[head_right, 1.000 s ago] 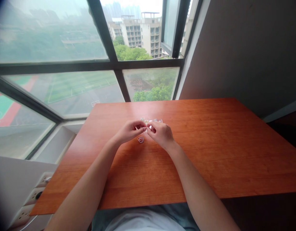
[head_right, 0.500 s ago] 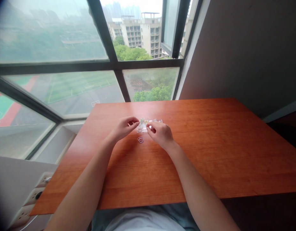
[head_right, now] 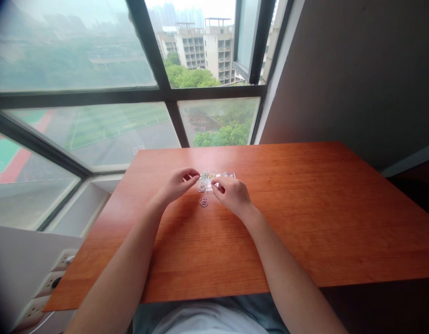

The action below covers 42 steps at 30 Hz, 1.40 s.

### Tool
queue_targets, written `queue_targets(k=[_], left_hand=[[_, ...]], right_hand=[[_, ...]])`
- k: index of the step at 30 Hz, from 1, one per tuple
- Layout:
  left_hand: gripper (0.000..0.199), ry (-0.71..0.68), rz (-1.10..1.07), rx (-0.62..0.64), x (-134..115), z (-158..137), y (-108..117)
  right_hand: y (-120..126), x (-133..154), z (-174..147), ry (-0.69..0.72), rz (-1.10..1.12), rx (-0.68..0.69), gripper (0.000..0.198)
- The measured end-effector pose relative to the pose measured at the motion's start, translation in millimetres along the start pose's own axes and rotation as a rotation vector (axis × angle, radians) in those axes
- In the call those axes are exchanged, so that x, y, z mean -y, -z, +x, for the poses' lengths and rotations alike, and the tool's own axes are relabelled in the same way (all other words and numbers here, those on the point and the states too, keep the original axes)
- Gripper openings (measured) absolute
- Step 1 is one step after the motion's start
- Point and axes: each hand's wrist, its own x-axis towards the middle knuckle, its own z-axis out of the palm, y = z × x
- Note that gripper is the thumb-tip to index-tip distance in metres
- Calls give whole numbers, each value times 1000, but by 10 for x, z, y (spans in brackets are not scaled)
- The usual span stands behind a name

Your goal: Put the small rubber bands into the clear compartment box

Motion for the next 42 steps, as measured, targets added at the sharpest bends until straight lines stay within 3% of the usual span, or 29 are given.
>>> queue_targets(k=[12,23,26,34,42], left_hand=[[21,8,32,-10,-7,-13,27],[19,3,13,8,11,-19,19],[19,5,12,8,7,-21,25],[19,-3,8,1,14,-22,25],[17,-50,-62,54,-88,-19,-85]], right_hand=[[-86,75,-55,24,9,353,16],[-148,88,-65,27,22,371,9],[-148,66,-47,-13,75,311,8],[-145,-57,26,-174,131,-103,13],[-119,-38,28,-157,186,-173,16]])
